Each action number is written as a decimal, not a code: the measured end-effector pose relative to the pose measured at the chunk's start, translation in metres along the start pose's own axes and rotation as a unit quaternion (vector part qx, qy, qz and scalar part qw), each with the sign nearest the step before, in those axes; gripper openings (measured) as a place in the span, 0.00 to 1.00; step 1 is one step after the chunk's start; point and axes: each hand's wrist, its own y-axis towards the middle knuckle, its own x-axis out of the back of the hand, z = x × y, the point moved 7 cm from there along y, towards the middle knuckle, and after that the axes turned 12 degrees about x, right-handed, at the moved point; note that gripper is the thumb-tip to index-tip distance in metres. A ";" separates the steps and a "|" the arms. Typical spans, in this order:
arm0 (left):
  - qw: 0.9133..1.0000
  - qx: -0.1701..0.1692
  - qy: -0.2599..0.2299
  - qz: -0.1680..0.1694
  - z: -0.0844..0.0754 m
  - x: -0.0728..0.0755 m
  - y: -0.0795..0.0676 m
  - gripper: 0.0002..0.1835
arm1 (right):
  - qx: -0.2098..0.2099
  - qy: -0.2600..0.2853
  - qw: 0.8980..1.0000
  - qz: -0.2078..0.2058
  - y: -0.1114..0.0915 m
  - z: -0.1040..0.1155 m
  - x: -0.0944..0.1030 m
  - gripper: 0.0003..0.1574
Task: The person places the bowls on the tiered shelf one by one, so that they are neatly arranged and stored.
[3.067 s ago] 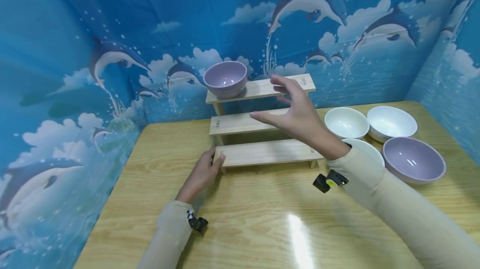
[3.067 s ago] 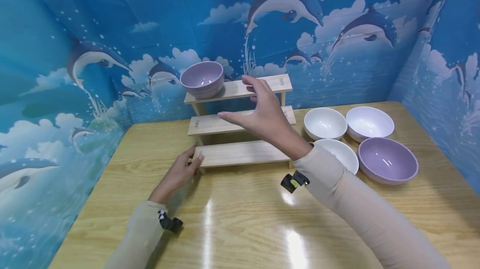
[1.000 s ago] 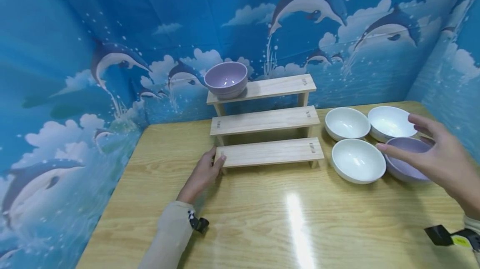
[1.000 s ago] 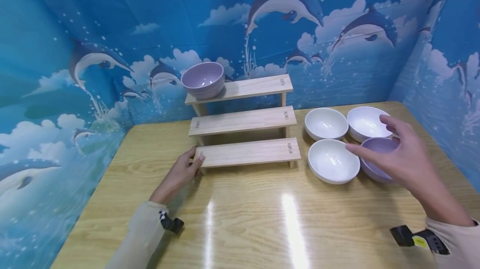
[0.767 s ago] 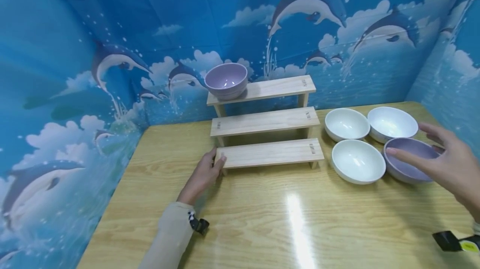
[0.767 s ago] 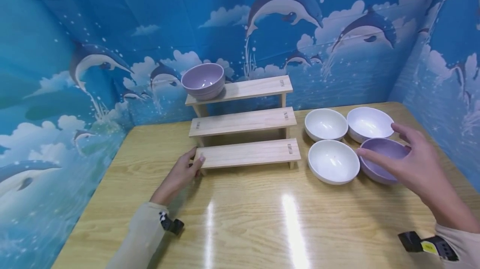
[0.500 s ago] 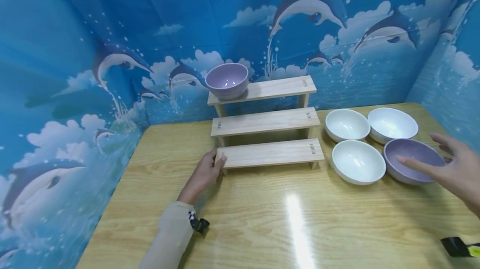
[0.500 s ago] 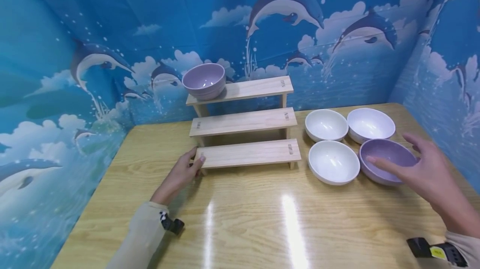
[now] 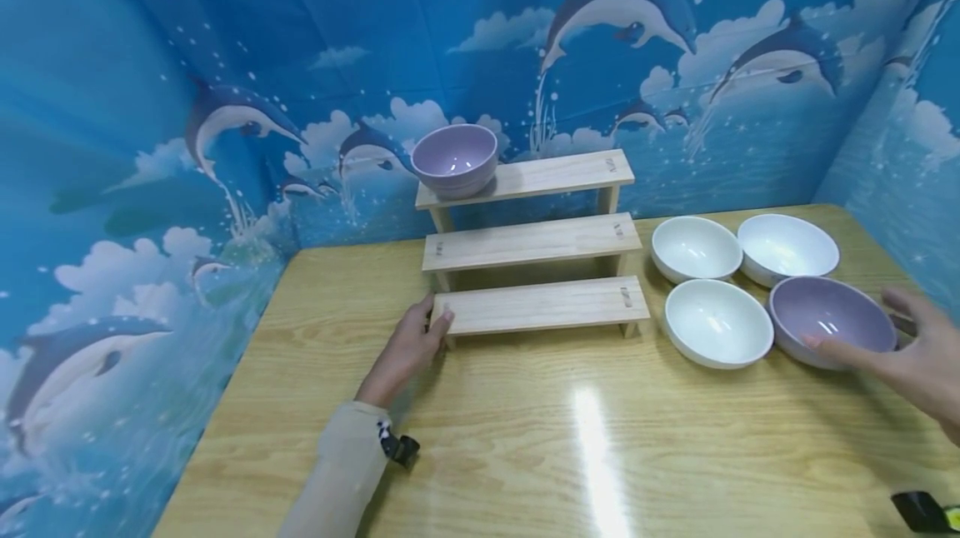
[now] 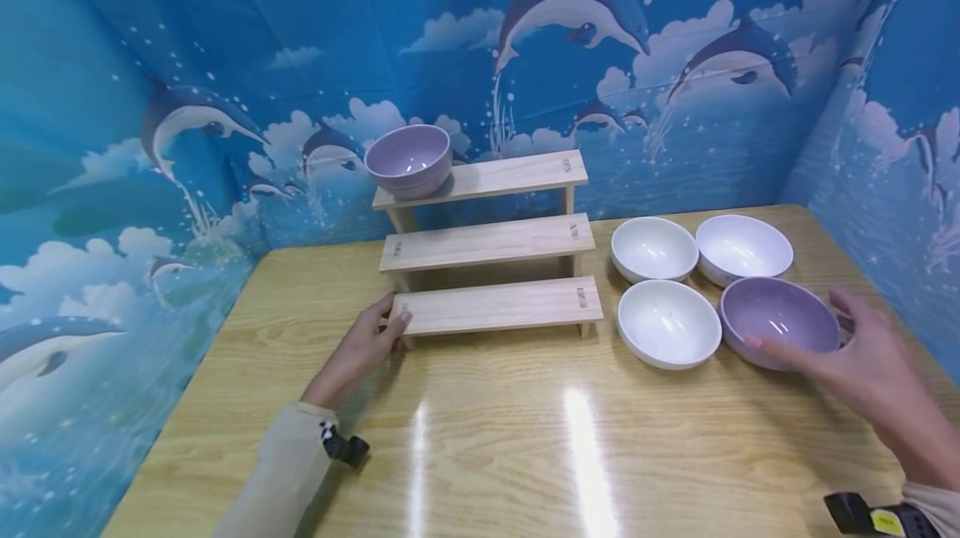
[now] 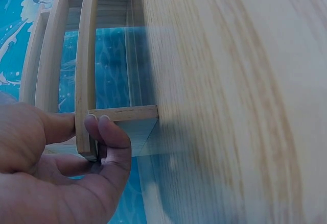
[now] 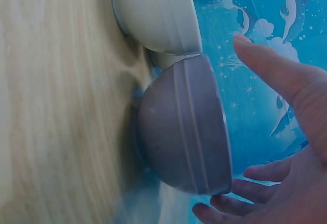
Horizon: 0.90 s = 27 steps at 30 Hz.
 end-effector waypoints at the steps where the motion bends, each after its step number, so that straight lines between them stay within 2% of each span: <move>1: 1.000 0.000 0.000 0.001 0.000 0.000 0.000 0.35 | 0.000 0.000 1.000 0.001 0.000 -0.001 0.000 0.70; 9: 1.000 0.006 -0.001 0.003 0.001 0.000 0.000 0.36 | 0.002 -0.009 1.000 -0.008 -0.002 -0.006 -0.006 0.62; 12: 1.000 0.007 -0.002 0.004 0.001 0.000 0.000 0.36 | 0.004 -0.003 1.000 -0.020 -0.003 -0.010 -0.008 0.60; 15: 1.000 0.007 -0.002 0.004 0.001 0.000 -0.001 0.36 | 0.015 0.007 0.999 -0.043 -0.003 -0.012 -0.008 0.52; 18: 1.000 0.007 -0.004 0.006 0.001 0.000 -0.001 0.36 | 0.020 0.021 0.998 -0.055 -0.003 -0.016 -0.010 0.49; 22: 1.000 0.005 -0.006 0.006 0.002 0.000 0.000 0.36 | 0.009 0.026 0.998 -0.054 -0.003 -0.019 -0.012 0.56; 27: 1.000 0.003 -0.006 0.006 0.001 0.000 0.000 0.36 | 0.004 0.028 0.998 -0.051 -0.002 -0.019 -0.015 0.60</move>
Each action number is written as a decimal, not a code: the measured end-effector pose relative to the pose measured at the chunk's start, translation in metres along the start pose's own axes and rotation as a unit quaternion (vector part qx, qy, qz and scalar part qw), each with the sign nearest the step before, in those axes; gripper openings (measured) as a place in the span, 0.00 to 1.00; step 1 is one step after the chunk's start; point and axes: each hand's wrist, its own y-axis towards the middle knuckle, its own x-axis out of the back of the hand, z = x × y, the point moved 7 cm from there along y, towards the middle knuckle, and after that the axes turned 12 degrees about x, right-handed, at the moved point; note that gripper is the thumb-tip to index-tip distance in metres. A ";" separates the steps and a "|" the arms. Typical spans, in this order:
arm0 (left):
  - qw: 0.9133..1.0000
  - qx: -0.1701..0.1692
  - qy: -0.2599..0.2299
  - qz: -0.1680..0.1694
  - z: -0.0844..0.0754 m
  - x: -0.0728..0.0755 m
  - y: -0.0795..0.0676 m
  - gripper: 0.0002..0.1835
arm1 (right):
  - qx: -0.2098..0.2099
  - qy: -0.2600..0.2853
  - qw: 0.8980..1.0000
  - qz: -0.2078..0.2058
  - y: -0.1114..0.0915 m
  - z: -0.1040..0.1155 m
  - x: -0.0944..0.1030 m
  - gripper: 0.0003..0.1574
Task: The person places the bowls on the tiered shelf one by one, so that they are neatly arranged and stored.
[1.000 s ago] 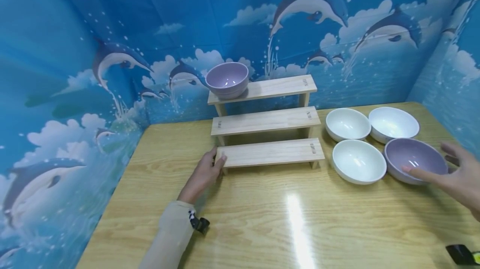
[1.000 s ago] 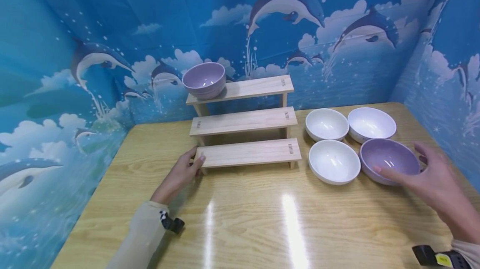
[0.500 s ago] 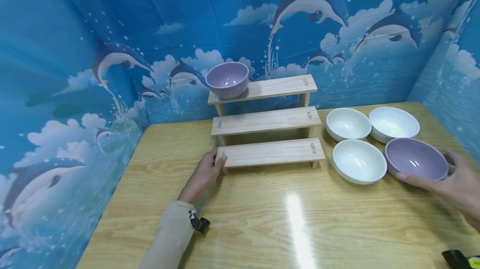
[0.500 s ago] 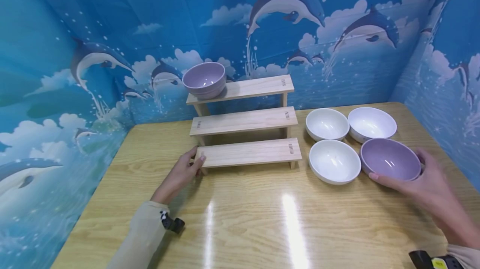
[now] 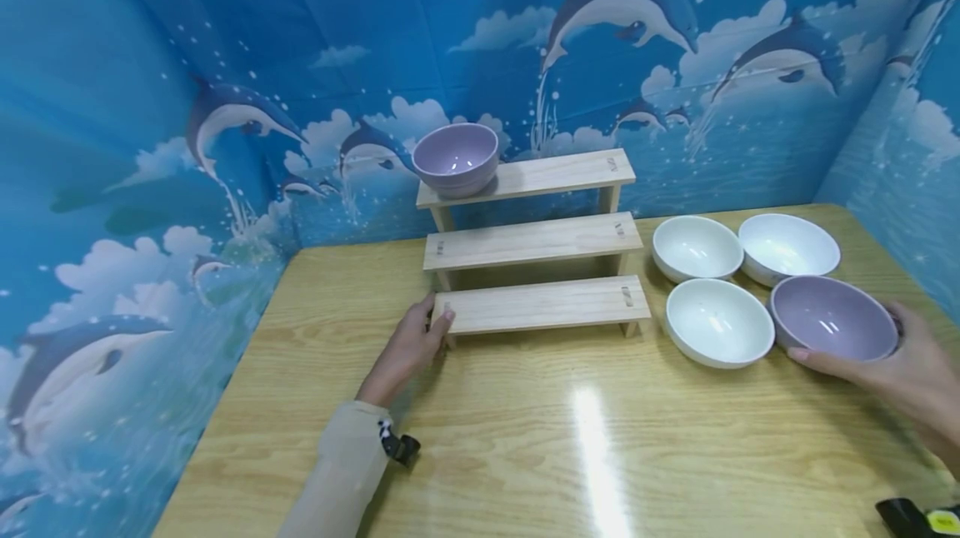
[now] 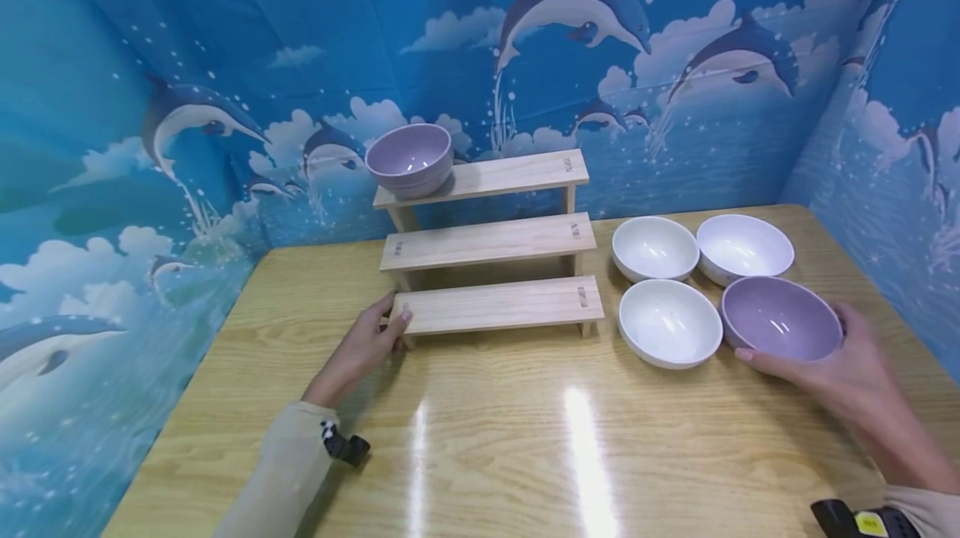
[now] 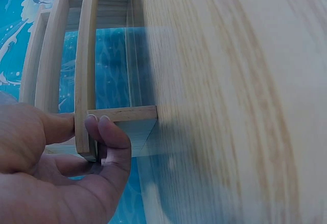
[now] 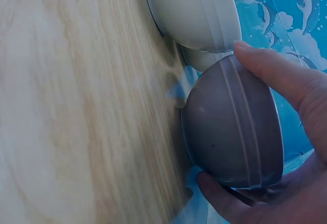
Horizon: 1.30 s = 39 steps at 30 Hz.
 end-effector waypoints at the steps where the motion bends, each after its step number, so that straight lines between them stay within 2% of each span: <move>1: 1.000 -0.001 0.000 0.000 0.000 0.000 0.000 0.36 | -0.004 -0.002 1.000 0.002 0.000 0.000 -0.001 0.62; 7: 1.000 -0.010 0.003 -0.002 -0.002 -0.001 0.001 0.36 | -0.028 -0.019 0.999 -0.002 0.001 -0.002 -0.001 0.71; 15: 1.000 -0.012 0.007 -0.002 -0.003 0.000 -0.001 0.36 | -0.034 -0.017 0.999 -0.014 -0.002 -0.005 0.001 0.73; 24: 1.000 -0.010 0.013 -0.007 -0.002 0.000 -0.001 0.36 | -0.080 -0.038 0.996 -0.012 -0.004 -0.009 0.002 0.76; 29: 1.000 -0.008 0.016 -0.009 -0.001 -0.001 -0.001 0.36 | -0.082 -0.027 0.996 -0.018 -0.004 -0.008 0.005 0.74; 33: 1.000 -0.013 0.011 -0.008 -0.003 -0.001 -0.001 0.35 | -0.064 -0.017 0.997 -0.034 -0.005 -0.003 0.010 0.71; 39: 1.000 -0.010 0.011 -0.011 -0.003 0.000 0.000 0.34 | -0.075 -0.011 0.996 -0.052 -0.008 0.005 0.017 0.70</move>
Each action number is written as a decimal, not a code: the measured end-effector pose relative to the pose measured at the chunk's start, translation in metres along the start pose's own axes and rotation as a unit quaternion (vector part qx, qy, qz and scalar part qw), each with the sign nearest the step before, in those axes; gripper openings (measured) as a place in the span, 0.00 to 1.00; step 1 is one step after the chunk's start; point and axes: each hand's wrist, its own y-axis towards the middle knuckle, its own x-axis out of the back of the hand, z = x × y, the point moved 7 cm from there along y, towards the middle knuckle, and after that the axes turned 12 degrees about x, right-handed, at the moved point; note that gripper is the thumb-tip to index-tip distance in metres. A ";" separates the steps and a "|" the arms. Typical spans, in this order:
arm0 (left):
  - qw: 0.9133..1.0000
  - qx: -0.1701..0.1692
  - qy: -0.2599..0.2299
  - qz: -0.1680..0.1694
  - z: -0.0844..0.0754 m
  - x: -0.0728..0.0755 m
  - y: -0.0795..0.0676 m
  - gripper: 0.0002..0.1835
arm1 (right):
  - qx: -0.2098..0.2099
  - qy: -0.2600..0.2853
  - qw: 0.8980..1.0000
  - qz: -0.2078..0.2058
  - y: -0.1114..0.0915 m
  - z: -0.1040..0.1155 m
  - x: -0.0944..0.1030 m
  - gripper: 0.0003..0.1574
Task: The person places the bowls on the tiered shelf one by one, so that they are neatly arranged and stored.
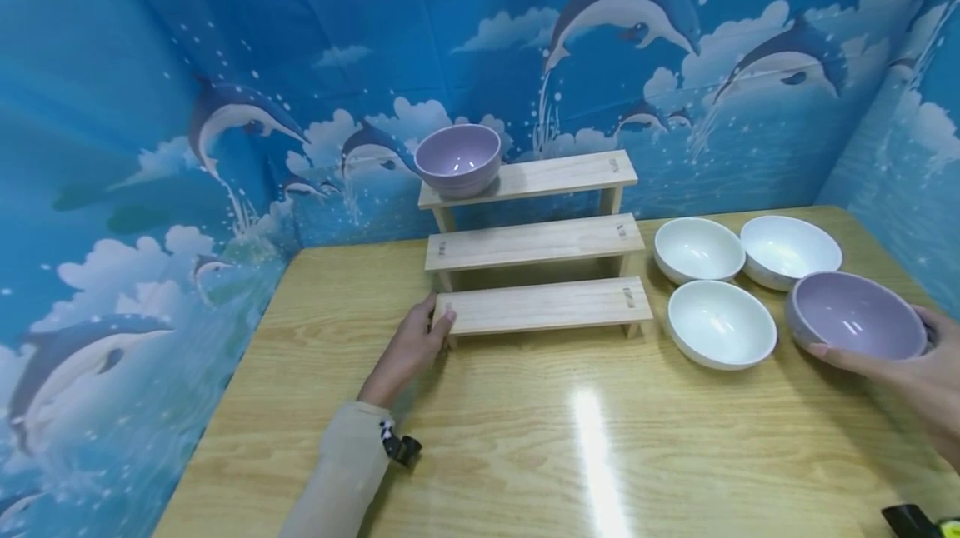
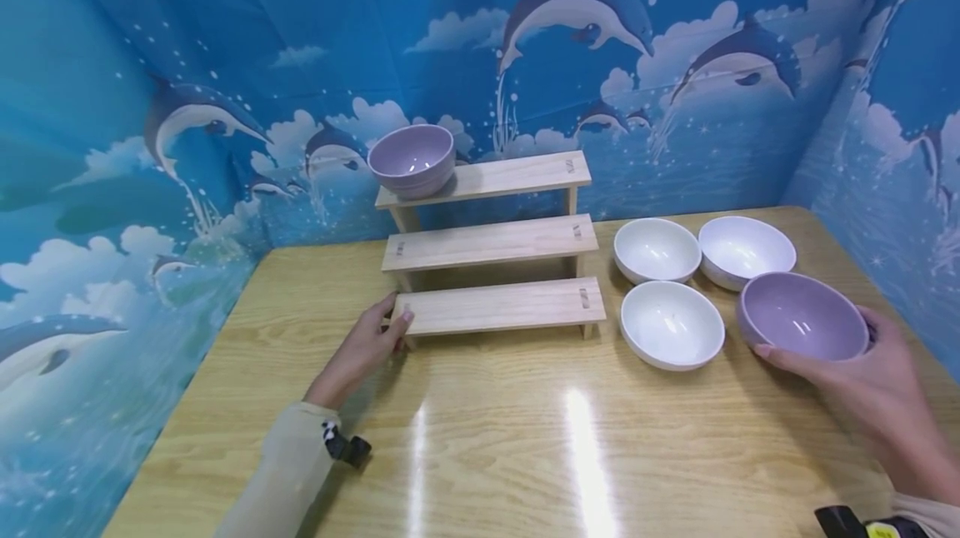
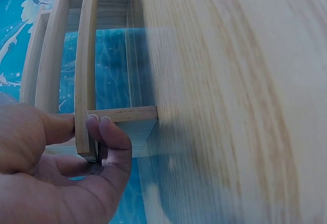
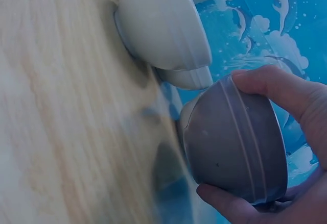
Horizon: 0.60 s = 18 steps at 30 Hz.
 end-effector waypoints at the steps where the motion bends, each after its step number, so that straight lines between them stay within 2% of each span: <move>1: 1.000 0.000 0.000 0.000 0.000 0.000 0.000 0.34 | -0.004 -0.001 1.000 -0.004 -0.001 0.001 0.001 0.70; 8: 1.000 0.000 -0.001 0.001 0.002 0.000 0.000 0.34 | 0.013 0.036 0.998 -0.042 -0.007 0.010 0.002 0.68; 14: 1.000 0.000 0.000 -0.002 0.002 0.000 -0.001 0.34 | 0.041 0.017 0.996 -0.075 -0.008 0.027 0.008 0.67; 18: 1.000 -0.006 0.000 -0.003 0.001 0.000 -0.001 0.34 | 0.059 0.029 0.994 -0.084 -0.006 0.039 0.010 0.66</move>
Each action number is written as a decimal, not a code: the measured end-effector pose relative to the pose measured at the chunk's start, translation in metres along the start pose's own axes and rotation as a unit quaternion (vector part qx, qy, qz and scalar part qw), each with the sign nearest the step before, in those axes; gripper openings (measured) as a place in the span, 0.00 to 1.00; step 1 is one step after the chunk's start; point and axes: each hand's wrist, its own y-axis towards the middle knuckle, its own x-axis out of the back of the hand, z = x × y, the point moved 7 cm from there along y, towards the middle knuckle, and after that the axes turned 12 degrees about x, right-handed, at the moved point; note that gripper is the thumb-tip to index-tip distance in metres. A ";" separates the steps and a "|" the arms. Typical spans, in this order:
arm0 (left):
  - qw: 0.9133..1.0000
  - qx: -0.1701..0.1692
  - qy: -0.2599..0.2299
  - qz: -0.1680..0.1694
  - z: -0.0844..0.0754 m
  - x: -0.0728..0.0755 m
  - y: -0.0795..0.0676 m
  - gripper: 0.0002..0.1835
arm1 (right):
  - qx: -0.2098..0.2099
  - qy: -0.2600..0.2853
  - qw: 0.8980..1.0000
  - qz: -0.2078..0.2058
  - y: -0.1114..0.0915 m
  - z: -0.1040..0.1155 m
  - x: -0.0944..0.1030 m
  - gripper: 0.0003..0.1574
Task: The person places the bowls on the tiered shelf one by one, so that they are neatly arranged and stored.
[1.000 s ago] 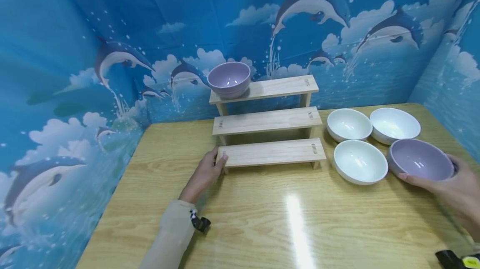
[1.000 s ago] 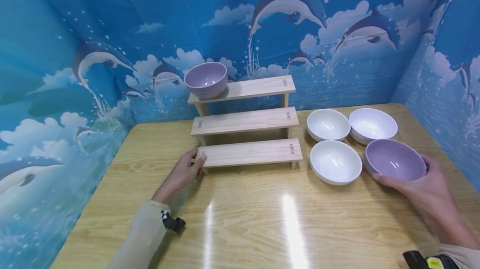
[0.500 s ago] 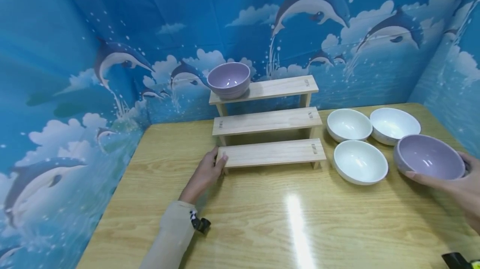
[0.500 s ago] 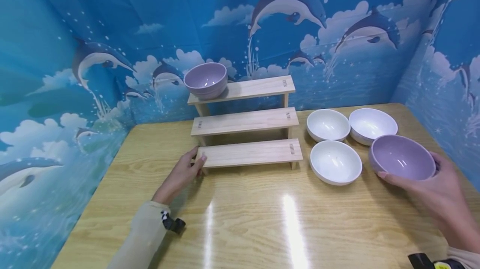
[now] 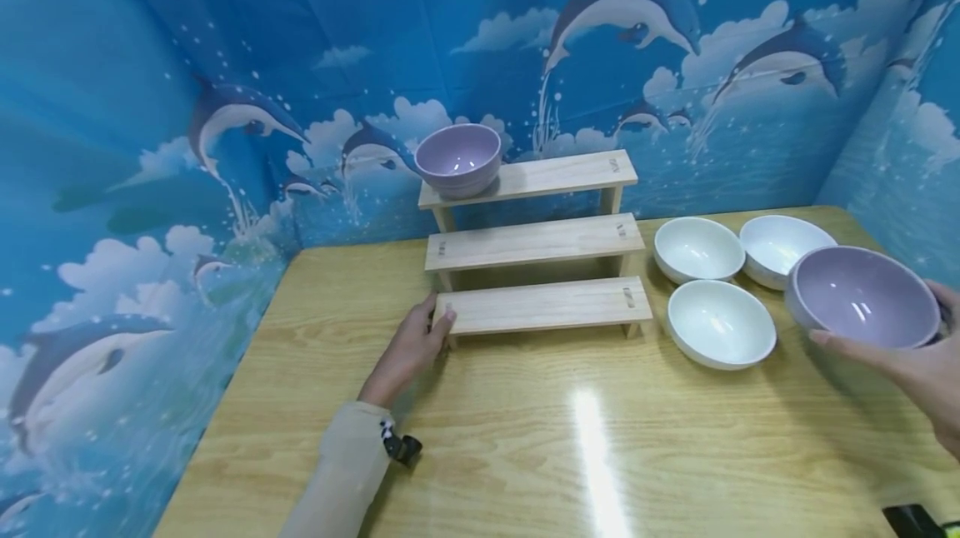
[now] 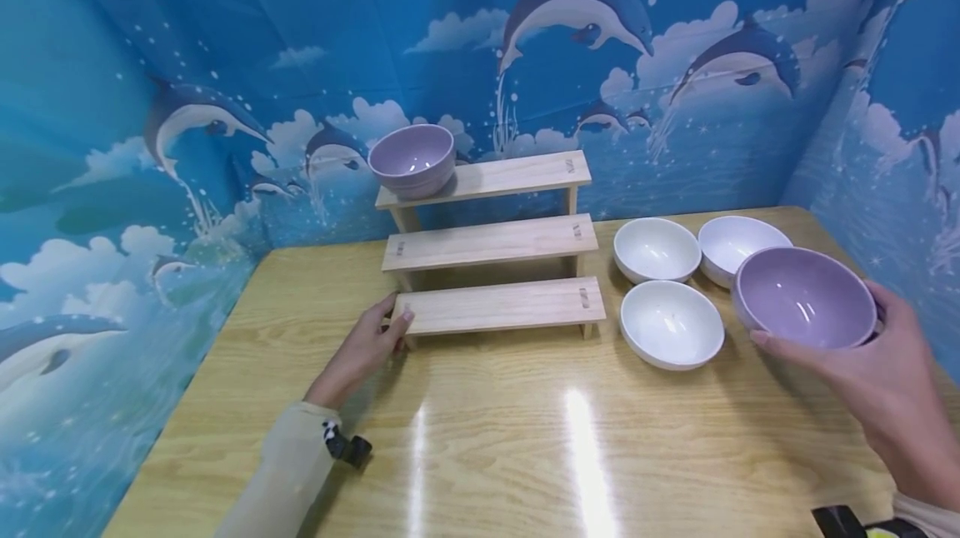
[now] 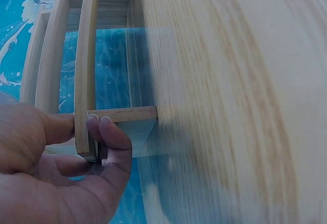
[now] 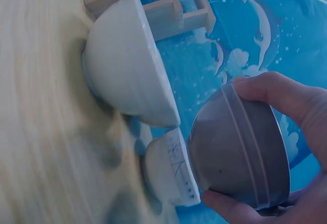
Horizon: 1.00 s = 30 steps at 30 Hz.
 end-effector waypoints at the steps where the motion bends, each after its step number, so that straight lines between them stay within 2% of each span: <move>1: 1.000 -0.001 -0.001 0.000 0.000 0.000 0.000 0.34 | 0.003 0.003 1.000 0.000 0.001 0.003 -0.001 0.66; 4: 1.000 -0.004 -0.001 -0.001 -0.001 0.000 0.001 0.34 | 0.018 0.014 1.000 0.004 0.004 0.013 -0.003 0.66; 10: 1.000 -0.002 0.002 -0.004 -0.001 0.000 0.002 0.34 | 0.066 0.047 0.997 0.018 0.015 0.039 -0.007 0.58; 16: 1.000 0.004 -0.005 0.001 0.001 0.000 0.001 0.34 | 0.038 0.030 0.997 0.062 0.020 0.050 -0.019 0.67; 30: 1.000 0.005 0.005 -0.005 0.001 -0.001 0.000 0.34 | 0.046 0.038 0.993 0.105 0.035 0.083 -0.043 0.70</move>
